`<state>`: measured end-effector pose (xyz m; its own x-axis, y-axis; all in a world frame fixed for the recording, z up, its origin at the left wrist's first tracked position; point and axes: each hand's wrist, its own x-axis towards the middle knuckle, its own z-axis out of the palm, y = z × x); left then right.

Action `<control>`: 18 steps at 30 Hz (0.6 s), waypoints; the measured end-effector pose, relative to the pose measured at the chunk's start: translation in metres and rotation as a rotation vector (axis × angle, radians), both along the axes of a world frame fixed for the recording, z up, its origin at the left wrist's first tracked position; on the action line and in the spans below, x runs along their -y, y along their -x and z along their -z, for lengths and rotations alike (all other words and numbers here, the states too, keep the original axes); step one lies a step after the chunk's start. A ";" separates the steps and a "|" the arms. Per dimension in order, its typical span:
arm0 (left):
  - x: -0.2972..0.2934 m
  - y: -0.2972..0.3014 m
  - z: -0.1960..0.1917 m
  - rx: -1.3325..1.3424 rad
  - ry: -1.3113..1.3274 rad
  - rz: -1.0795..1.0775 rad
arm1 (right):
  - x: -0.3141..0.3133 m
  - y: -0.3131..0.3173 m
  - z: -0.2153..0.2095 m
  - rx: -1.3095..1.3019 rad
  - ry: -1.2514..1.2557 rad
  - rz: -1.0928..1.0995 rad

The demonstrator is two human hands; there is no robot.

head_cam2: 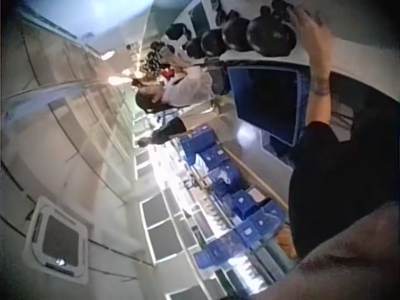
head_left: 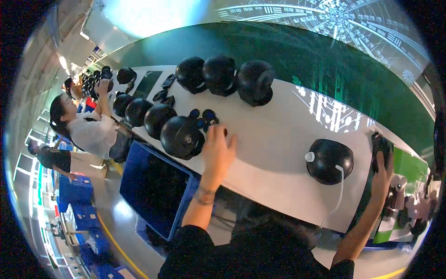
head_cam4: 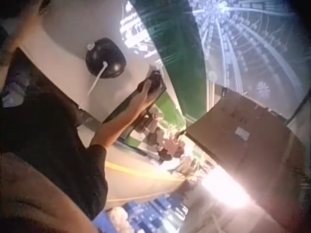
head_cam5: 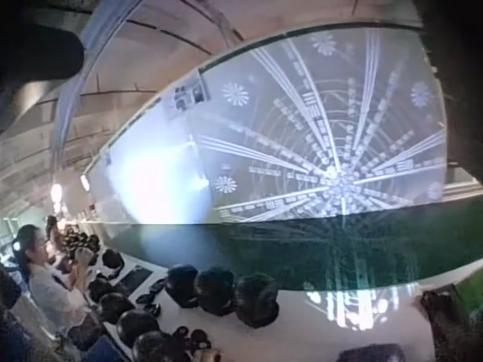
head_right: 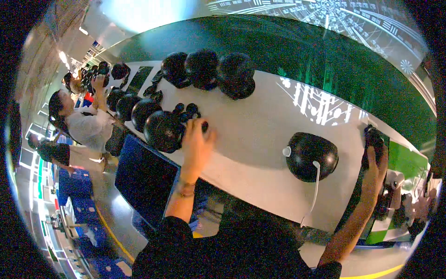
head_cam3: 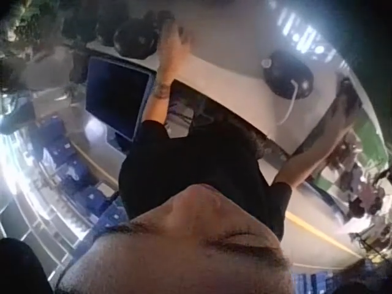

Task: Testing and inspecting portable projectors on a factory assembly line.

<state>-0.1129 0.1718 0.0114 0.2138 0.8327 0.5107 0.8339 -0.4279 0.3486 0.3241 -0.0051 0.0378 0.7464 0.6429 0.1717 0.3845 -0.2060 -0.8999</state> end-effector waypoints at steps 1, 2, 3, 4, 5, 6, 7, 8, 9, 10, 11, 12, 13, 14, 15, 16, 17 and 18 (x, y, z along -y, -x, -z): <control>0.002 0.005 -0.004 -0.022 0.080 -0.064 | 0.002 -0.003 0.003 -0.057 0.010 0.030; 0.003 0.008 -0.007 -0.043 0.159 -0.127 | 0.013 -0.027 0.026 0.521 0.222 -0.060; 0.003 0.014 -0.001 -0.052 0.176 -0.129 | 0.010 -0.023 0.025 0.515 0.222 -0.060; 0.002 0.015 0.001 -0.052 0.178 -0.127 | 0.001 -0.015 0.019 0.122 0.062 -0.030; 0.001 0.016 0.001 -0.061 0.186 -0.137 | -0.003 -0.012 0.016 -0.270 -0.099 0.002; 0.000 0.015 0.002 -0.068 0.193 -0.146 | -0.002 -0.015 0.017 -0.268 -0.100 0.005; -0.001 0.015 0.000 -0.066 0.192 -0.142 | 0.000 -0.021 0.021 -0.244 -0.110 -0.058; -0.002 0.015 -0.002 -0.023 0.263 -0.132 | 0.001 -0.025 0.023 -0.219 -0.119 -0.121; -0.002 0.017 -0.003 0.013 0.334 -0.128 | -0.002 -0.021 0.024 -0.224 -0.119 -0.122; -0.005 0.019 -0.003 0.015 0.334 -0.124 | -0.007 -0.012 0.019 -0.387 -0.286 -0.145; -0.009 0.022 -0.001 0.033 0.303 -0.109 | -0.011 -0.004 0.015 -0.548 -0.454 -0.167; -0.010 0.024 -0.001 0.046 0.270 -0.099 | -0.014 0.006 0.012 -0.270 -0.430 -0.197; -0.009 0.025 0.000 0.043 0.269 -0.101 | -0.017 0.015 0.003 -0.273 -0.431 -0.198; -0.009 0.027 0.002 0.052 0.226 -0.123 | -0.019 0.024 -0.011 -0.350 -0.408 -0.215; -0.008 0.025 0.002 0.064 0.184 -0.140 | -0.019 0.026 -0.019 -0.422 -0.386 -0.228; -0.008 0.024 0.002 0.063 0.184 -0.137 | -0.019 0.024 -0.017 -0.423 -0.387 -0.225; -0.007 0.022 0.001 0.077 0.145 -0.106 | -0.019 0.020 -0.012 -0.443 -0.407 -0.236; -0.007 0.017 -0.002 0.092 0.106 -0.073 | -0.019 0.015 -0.009 -0.463 -0.428 -0.246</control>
